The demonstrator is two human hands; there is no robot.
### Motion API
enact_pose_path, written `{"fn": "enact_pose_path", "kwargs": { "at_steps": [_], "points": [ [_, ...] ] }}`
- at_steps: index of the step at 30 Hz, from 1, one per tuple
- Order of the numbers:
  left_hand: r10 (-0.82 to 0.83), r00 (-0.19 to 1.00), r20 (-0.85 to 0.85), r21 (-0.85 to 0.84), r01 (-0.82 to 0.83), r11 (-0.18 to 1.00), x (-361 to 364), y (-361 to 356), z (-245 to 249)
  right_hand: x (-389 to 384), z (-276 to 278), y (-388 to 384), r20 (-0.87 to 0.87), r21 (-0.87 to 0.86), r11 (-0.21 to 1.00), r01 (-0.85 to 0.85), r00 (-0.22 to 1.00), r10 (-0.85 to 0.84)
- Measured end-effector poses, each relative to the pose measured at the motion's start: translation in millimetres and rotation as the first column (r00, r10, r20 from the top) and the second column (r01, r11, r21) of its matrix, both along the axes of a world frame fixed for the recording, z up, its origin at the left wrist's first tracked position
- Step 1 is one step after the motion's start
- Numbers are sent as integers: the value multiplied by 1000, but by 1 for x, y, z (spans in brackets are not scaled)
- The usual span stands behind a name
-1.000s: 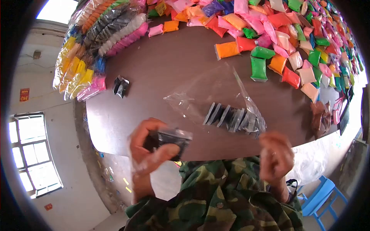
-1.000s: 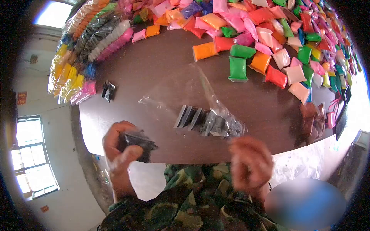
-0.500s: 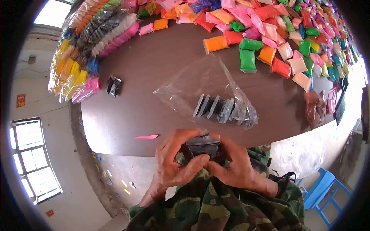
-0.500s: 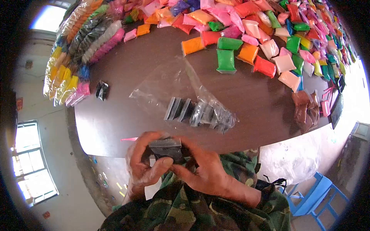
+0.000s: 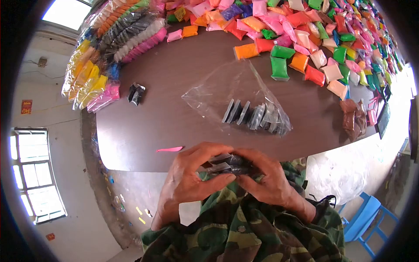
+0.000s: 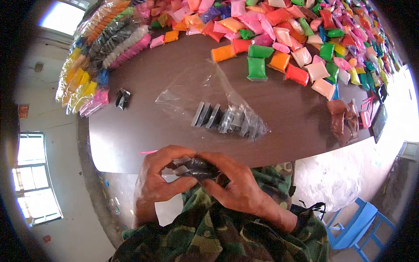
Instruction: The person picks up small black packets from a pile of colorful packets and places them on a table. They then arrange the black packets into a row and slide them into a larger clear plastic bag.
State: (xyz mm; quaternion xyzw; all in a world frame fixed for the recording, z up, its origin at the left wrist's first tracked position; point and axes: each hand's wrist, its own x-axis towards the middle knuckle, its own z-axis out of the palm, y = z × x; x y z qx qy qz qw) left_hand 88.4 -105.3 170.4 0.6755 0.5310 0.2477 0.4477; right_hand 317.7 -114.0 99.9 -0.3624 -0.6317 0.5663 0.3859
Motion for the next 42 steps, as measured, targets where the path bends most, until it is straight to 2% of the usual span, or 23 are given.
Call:
{"fn": "enact_pose_path", "kwargs": {
  "at_steps": [3,5,8,9,11,12,13,14,17,18,20,21,24,28,33,36,39,42],
  "points": [
    [-56,998,-21,73,57,996,1,-3,0,4,3,-5,-23,-124,992,-4,1000,1],
    [-34,998,-54,100,39,994,4,-6,1,4,4,-9,-52,-180,984,16,998,-26],
    [16,994,-111,167,3,986,4,-7,5,0,-5,-15,-63,-104,989,105,992,-112],
    [34,991,-131,196,-8,981,3,-6,6,1,0,-16,-43,-63,988,142,988,-145],
    [210,978,-11,196,-204,959,-3,4,2,5,12,-17,-6,14,977,215,977,-215],
    [297,954,50,187,-301,935,-6,11,-1,9,9,-17,12,130,951,282,958,-285],
    [340,940,8,227,-332,915,-9,20,-4,17,2,-15,20,247,907,340,934,-356],
    [383,923,-32,270,-361,893,-12,30,-7,24,-5,-12,17,361,847,391,905,-426],
    [450,890,-71,327,-405,854,-15,55,-23,46,-20,1,39,492,673,553,758,-651],
    [460,885,-74,332,-414,848,-13,60,-28,51,-19,4,77,513,659,550,736,-673],
    [465,876,-131,485,-353,800,-6,66,-32,58,-15,13,145,556,629,543,682,-717],
    [469,869,-159,556,-314,770,-2,68,-33,59,-16,17,167,537,654,533,693,-702],
    [501,827,-254,603,-270,751,8,73,-38,58,-26,28,264,446,752,486,731,-629],
    [458,831,-314,562,-226,795,14,77,-40,49,-39,39,291,452,778,437,752,-592],
    [404,831,-382,546,-150,824,14,88,-52,44,-54,42,244,450,756,475,750,-615],
    [405,787,-465,522,-126,843,16,90,-57,42,-59,41,217,462,739,490,746,-630],
    [378,795,-475,435,-160,886,21,84,-45,43,-62,42,184,472,726,501,749,-637],
    [382,877,-292,557,-169,813,12,84,-60,44,-63,42,164,465,723,511,753,-637]
  ]
}}
